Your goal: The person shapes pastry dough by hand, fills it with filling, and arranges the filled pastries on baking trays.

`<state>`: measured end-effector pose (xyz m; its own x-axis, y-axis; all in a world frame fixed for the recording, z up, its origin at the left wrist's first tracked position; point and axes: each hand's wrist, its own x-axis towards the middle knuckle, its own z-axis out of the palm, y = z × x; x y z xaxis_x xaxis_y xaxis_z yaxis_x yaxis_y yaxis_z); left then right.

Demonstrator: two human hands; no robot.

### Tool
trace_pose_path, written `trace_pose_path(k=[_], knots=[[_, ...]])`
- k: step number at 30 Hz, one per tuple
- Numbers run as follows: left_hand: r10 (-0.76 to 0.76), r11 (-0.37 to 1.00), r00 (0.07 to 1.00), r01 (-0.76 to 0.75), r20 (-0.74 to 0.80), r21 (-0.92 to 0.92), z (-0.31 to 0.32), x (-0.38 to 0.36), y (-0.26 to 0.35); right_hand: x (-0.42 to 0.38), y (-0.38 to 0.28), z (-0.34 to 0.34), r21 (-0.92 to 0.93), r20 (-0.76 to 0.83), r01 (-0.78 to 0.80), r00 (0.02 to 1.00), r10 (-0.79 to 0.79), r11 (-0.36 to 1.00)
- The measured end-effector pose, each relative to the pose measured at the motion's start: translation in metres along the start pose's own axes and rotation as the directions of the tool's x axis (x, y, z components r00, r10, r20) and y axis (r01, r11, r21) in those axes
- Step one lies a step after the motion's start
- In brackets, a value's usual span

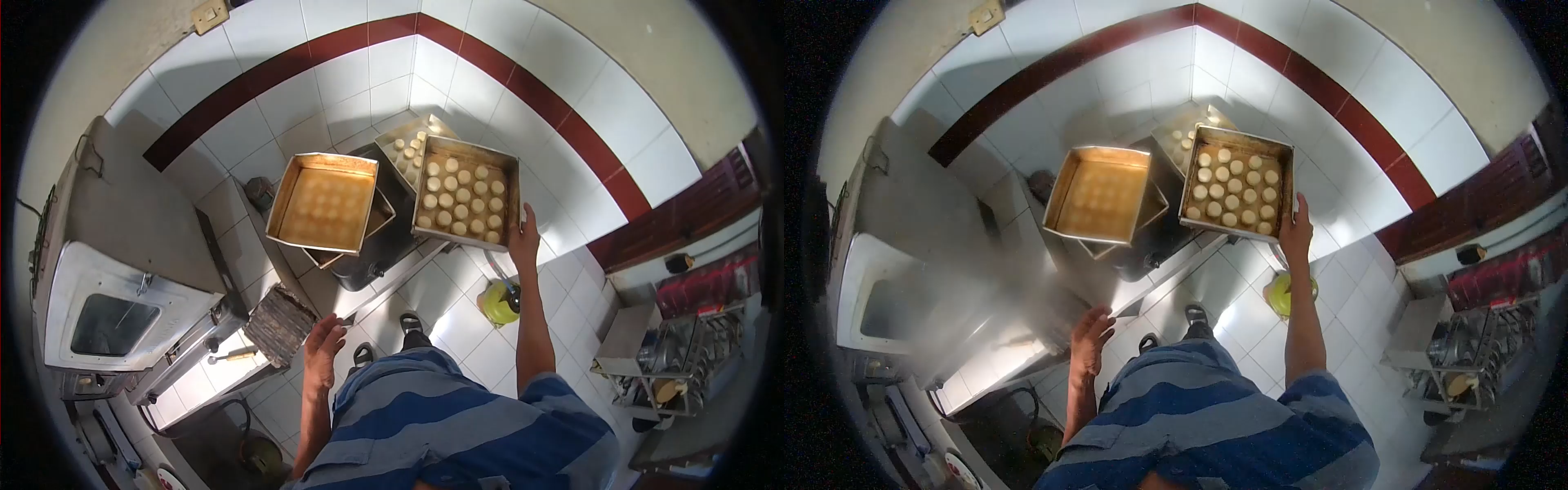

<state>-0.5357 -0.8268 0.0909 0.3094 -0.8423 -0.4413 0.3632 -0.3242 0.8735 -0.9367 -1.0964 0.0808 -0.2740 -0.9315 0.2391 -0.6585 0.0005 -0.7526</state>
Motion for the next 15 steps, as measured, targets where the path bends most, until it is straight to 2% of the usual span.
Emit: trace_pose_path(k=[3,5,6,10,12,15], knots=[[-0.019,1.0,0.993,0.016,-0.121,-0.025,0.018,0.004,0.002,0.067,0.008,0.037,0.022,0.052,0.049,0.997,-0.05,0.999],[-0.019,0.999,0.988,0.014,-0.15,-0.031,0.033,0.005,0.005,0.105,0.032,0.074,0.007,-0.079,0.299,0.951,-0.298,0.954],[-0.014,0.999,0.988,0.006,-0.154,-0.049,0.038,0.006,0.004,0.114,0.018,0.078,0.098,0.02,0.165,0.986,-0.168,0.981],[-0.029,0.997,0.981,0.016,-0.192,-0.072,0.061,0.01,0.004,0.152,0.02,0.122,0.091,0.023,0.206,0.978,-0.209,0.974],[-0.009,0.998,0.981,-0.004,-0.194,-0.065,0.069,0.012,0.005,0.164,0.017,0.139,0.072,0.114,0.034,0.993,-0.042,0.997],[0.018,0.999,0.977,-0.024,-0.212,-0.025,0.075,0.023,0.002,0.169,0.014,0.155,0.039,0.073,0.132,0.988,-0.135,0.99]])
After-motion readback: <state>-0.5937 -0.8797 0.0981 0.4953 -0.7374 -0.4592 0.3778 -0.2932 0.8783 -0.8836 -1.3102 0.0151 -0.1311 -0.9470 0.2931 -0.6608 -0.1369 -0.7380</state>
